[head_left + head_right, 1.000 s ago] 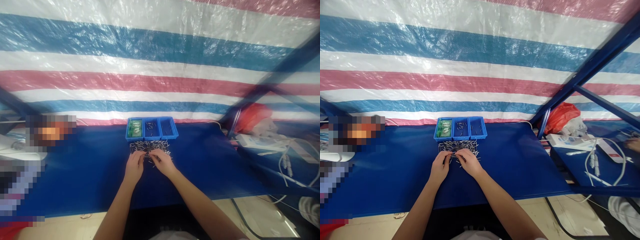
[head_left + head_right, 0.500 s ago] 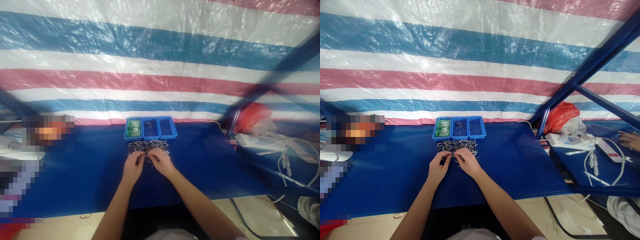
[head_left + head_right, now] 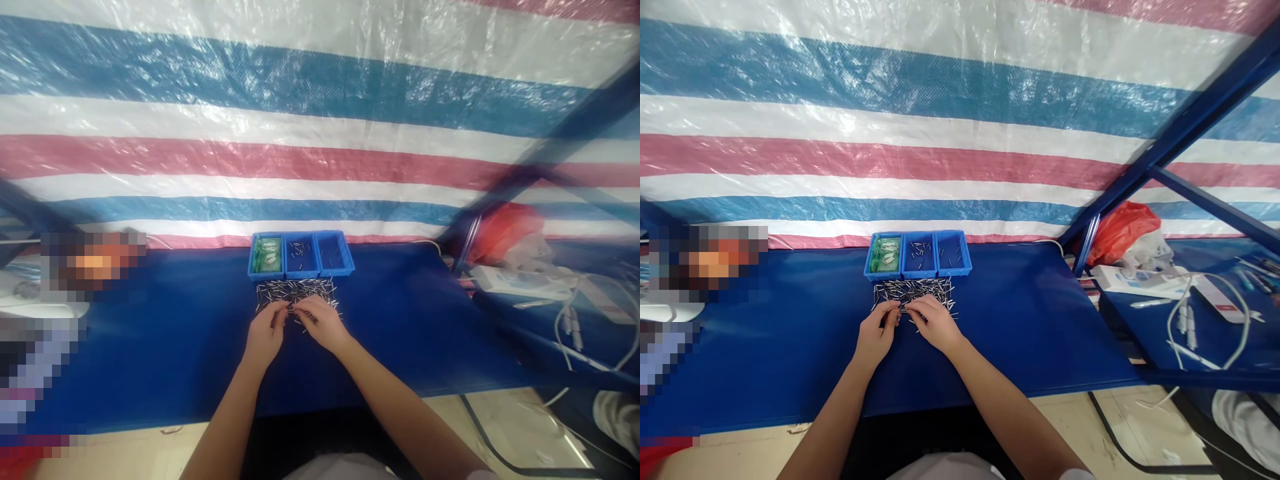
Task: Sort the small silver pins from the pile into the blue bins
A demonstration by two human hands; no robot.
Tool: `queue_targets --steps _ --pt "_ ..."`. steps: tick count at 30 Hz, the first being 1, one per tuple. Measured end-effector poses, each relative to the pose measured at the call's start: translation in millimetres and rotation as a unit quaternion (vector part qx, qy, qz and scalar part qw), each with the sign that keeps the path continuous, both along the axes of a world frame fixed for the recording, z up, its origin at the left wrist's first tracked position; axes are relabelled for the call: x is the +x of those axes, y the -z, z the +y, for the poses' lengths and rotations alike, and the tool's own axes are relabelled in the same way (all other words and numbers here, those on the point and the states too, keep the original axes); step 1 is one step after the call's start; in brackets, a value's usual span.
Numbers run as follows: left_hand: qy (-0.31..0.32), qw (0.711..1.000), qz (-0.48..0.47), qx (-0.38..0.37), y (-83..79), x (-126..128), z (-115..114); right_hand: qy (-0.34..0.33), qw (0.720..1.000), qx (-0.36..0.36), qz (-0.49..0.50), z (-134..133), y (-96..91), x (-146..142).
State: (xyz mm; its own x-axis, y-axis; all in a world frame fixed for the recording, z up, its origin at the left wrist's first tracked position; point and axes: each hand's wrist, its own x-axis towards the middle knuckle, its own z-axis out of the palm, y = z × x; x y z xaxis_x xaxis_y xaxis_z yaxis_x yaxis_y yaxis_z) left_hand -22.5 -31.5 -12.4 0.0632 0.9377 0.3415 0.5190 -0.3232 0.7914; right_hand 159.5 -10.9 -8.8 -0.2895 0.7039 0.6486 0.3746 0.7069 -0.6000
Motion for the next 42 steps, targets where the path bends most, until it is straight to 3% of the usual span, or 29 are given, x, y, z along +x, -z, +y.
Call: queue_targets --steps 11,18,27,33,42 --pt "-0.032 0.997 0.019 0.075 -0.6 3.4 -0.4 0.025 0.998 -0.038 -0.043 0.7 2.8 3.7" --pt "-0.019 0.996 0.014 0.091 0.5 1.5 1.4 -0.005 0.999 -0.033 -0.034 0.9 3.1 2.2" --pt "-0.020 0.999 0.006 0.041 -1.7 2.2 -1.1 -0.002 1.000 -0.018 -0.017 0.1 1.6 1.6" --pt "-0.019 0.996 0.003 0.090 0.1 3.5 -0.5 0.014 0.999 -0.033 -0.033 -0.2 1.4 3.8" --pt "0.026 0.998 -0.006 0.063 4.2 0.0 0.3 -0.009 0.999 -0.032 -0.028 -0.1 -1.2 2.1"
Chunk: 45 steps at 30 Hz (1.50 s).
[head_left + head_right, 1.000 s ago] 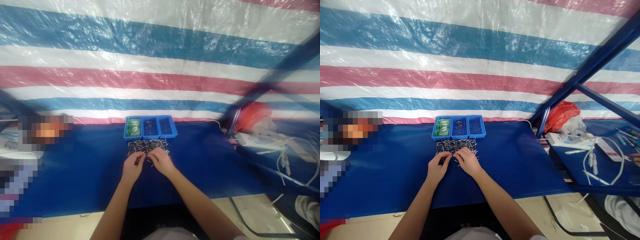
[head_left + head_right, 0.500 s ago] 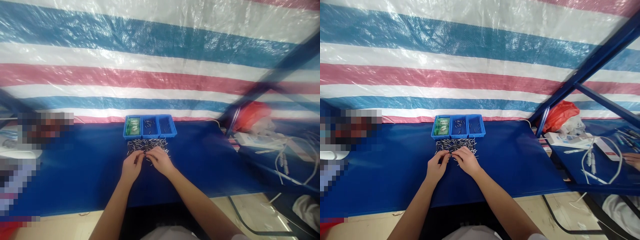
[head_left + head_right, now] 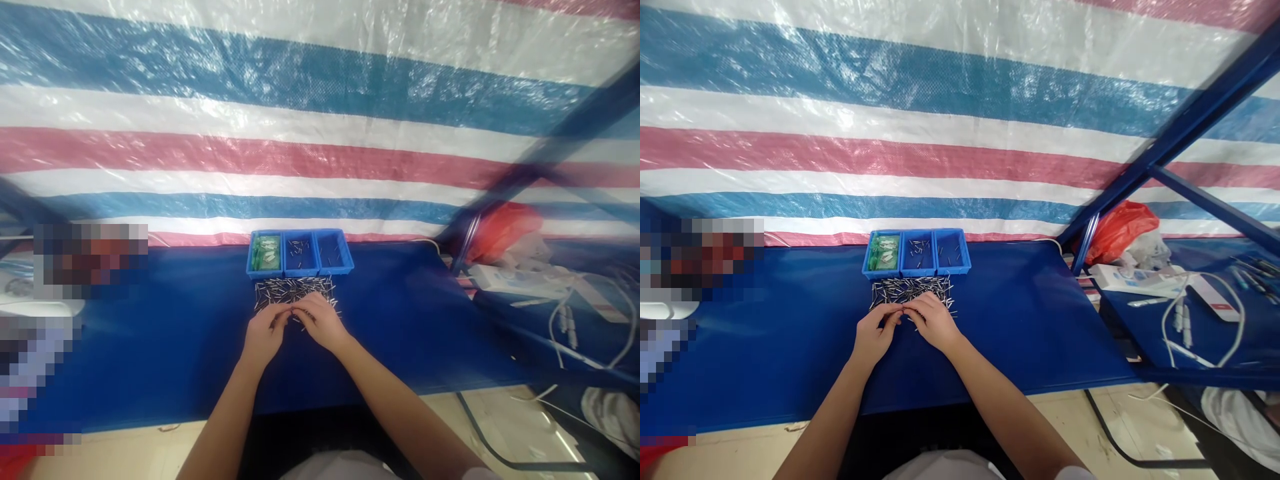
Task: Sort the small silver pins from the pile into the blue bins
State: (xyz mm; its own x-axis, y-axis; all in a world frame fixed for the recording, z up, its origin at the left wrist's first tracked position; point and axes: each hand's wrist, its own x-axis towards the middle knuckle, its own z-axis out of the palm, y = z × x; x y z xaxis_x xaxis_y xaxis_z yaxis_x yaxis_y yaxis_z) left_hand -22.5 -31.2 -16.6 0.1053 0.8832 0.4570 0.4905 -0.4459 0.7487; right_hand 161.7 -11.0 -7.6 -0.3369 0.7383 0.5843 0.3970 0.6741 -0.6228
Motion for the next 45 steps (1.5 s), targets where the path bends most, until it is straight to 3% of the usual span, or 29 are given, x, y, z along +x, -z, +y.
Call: queue_targets --steps 8,19,30,39,45 --pt "0.011 0.998 -0.009 -0.058 -1.4 -1.5 0.4 0.003 1.000 -0.001 -0.013 -1.1 0.0 0.1" --pt "0.006 0.998 -0.013 -0.067 -1.6 0.3 -0.4 0.008 1.000 0.000 -0.021 -0.6 -0.8 0.3" --pt "-0.029 0.999 -0.029 -0.003 -5.8 0.7 0.4 0.001 1.000 -0.004 -0.026 0.4 -5.7 0.7" --pt "-0.024 0.997 -0.053 -0.052 -2.5 -1.0 -0.3 0.023 0.999 -0.026 -0.019 -0.8 -1.5 0.6" --pt "-0.027 0.995 -0.057 -0.072 -1.5 -1.8 -1.1 -0.002 1.000 0.002 -0.009 0.5 2.7 -0.3"
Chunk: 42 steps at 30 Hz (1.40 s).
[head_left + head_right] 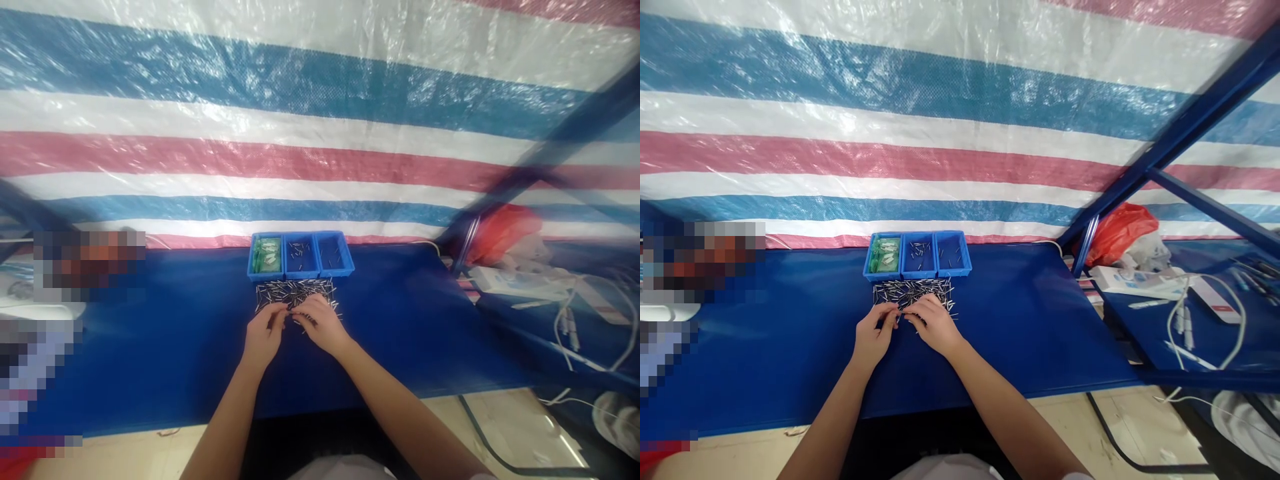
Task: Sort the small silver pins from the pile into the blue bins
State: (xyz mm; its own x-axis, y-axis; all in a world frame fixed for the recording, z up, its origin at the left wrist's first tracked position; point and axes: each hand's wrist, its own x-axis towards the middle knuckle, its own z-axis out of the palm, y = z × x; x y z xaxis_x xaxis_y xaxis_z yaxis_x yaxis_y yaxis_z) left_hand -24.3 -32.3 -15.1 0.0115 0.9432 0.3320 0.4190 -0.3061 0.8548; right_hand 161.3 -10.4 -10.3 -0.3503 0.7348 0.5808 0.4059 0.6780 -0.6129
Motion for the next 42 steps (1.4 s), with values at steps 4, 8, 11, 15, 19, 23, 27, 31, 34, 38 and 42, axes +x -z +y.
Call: queue_targets --steps 4,8,11,15,19,23,27,31,34,38,42 --pt "-0.009 1.000 0.002 0.000 -3.7 1.4 -0.8 0.013 1.000 0.018 0.011 0.1 -0.6 0.2" --pt "-0.024 0.999 0.036 0.021 -5.9 3.2 -0.4 0.032 0.999 0.023 0.018 0.1 -2.2 0.9" --pt "-0.025 0.999 0.030 0.037 -3.9 3.9 0.6 0.040 0.999 0.026 0.016 0.3 -2.0 1.0" --pt "-0.017 0.999 0.018 0.026 -0.1 2.8 1.5 0.036 0.999 0.022 0.007 0.3 -2.1 0.7" --pt "0.004 1.000 -0.001 0.009 0.3 1.0 1.4 0.031 0.999 0.028 0.009 -0.1 -2.9 0.0" --pt "0.005 1.000 -0.017 -0.005 -1.4 1.2 1.2 0.029 0.999 0.031 0.008 0.1 -1.1 -0.4" --pt "0.009 1.000 -0.014 -0.017 -3.3 1.7 1.0 0.027 0.999 0.029 0.006 0.4 0.3 -0.3" --pt "0.015 0.999 -0.018 -0.039 -3.8 1.3 0.7 0.032 0.999 0.031 0.014 0.7 -0.8 0.0" --pt "0.018 0.999 -0.019 -0.038 -1.7 0.5 1.0 0.034 0.999 0.035 0.016 1.2 -1.4 0.3" --pt "0.026 0.999 -0.009 -0.018 2.0 -0.7 2.3 0.032 0.999 0.039 0.017 1.7 -1.6 0.3" --pt "0.019 1.000 -0.010 -0.017 2.1 -0.2 2.1 0.032 0.999 0.031 0.019 1.1 -2.9 0.1"
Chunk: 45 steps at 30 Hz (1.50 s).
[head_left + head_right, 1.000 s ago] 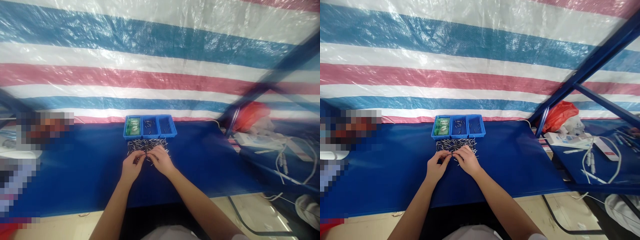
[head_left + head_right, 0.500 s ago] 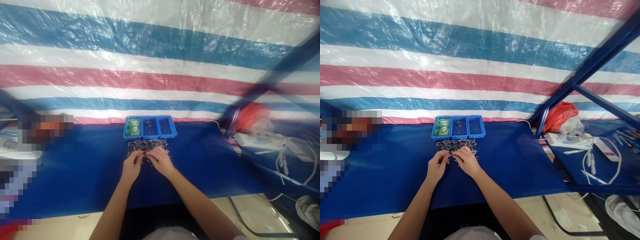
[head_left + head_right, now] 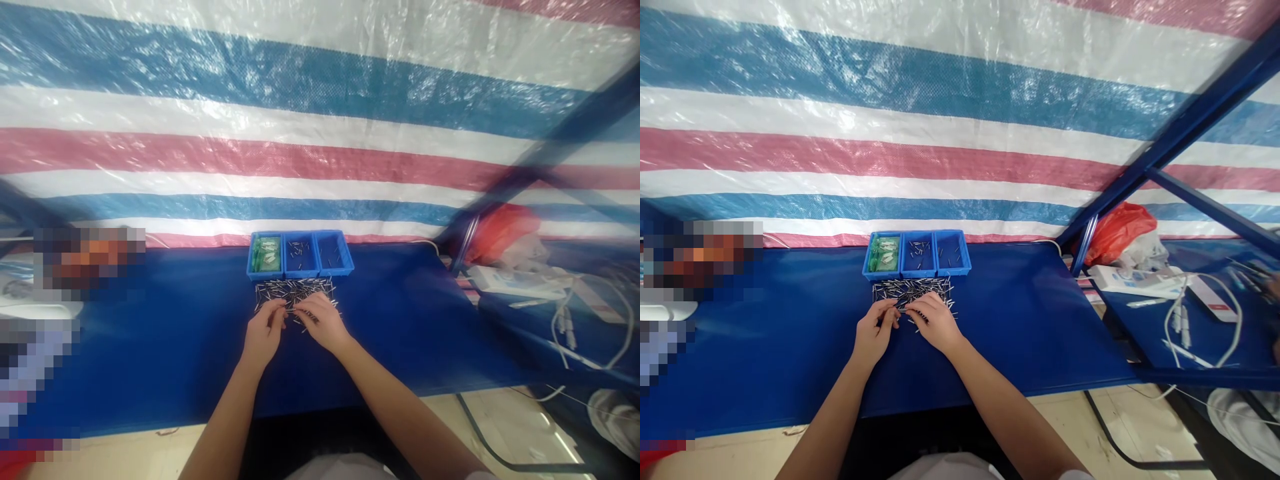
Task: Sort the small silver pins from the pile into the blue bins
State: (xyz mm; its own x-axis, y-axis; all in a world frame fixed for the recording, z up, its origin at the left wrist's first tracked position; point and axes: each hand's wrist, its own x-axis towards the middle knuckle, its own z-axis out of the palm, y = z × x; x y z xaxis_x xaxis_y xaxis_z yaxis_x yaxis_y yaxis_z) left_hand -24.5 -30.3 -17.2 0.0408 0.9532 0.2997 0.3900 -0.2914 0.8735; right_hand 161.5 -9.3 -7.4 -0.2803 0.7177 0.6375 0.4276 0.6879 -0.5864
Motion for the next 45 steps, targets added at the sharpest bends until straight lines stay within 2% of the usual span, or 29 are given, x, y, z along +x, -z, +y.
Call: queue_targets --steps 8,19,30,35,41,45 --pt "-0.049 0.998 0.010 0.036 -1.5 3.8 -1.0 0.008 1.000 -0.004 -0.008 -1.3 -1.3 1.1" --pt "-0.033 0.999 0.004 0.005 -2.6 1.5 -2.2 0.003 1.000 0.003 -0.006 -2.8 -0.4 -1.9" --pt "-0.046 0.998 -0.007 0.035 0.4 3.5 -1.0 0.009 1.000 0.001 -0.005 -2.9 -1.2 -1.3" --pt "-0.056 0.998 0.008 0.025 0.2 2.1 -0.1 0.001 1.000 0.008 -0.005 -3.0 -2.0 -2.2" --pt "-0.040 0.999 0.008 0.006 -2.5 1.2 -1.4 -0.003 1.000 -0.002 -0.013 -3.5 -0.7 -2.4" --pt "-0.042 0.999 0.012 0.023 -4.6 3.2 -2.1 0.005 1.000 -0.002 -0.004 -3.4 -0.6 -1.8"
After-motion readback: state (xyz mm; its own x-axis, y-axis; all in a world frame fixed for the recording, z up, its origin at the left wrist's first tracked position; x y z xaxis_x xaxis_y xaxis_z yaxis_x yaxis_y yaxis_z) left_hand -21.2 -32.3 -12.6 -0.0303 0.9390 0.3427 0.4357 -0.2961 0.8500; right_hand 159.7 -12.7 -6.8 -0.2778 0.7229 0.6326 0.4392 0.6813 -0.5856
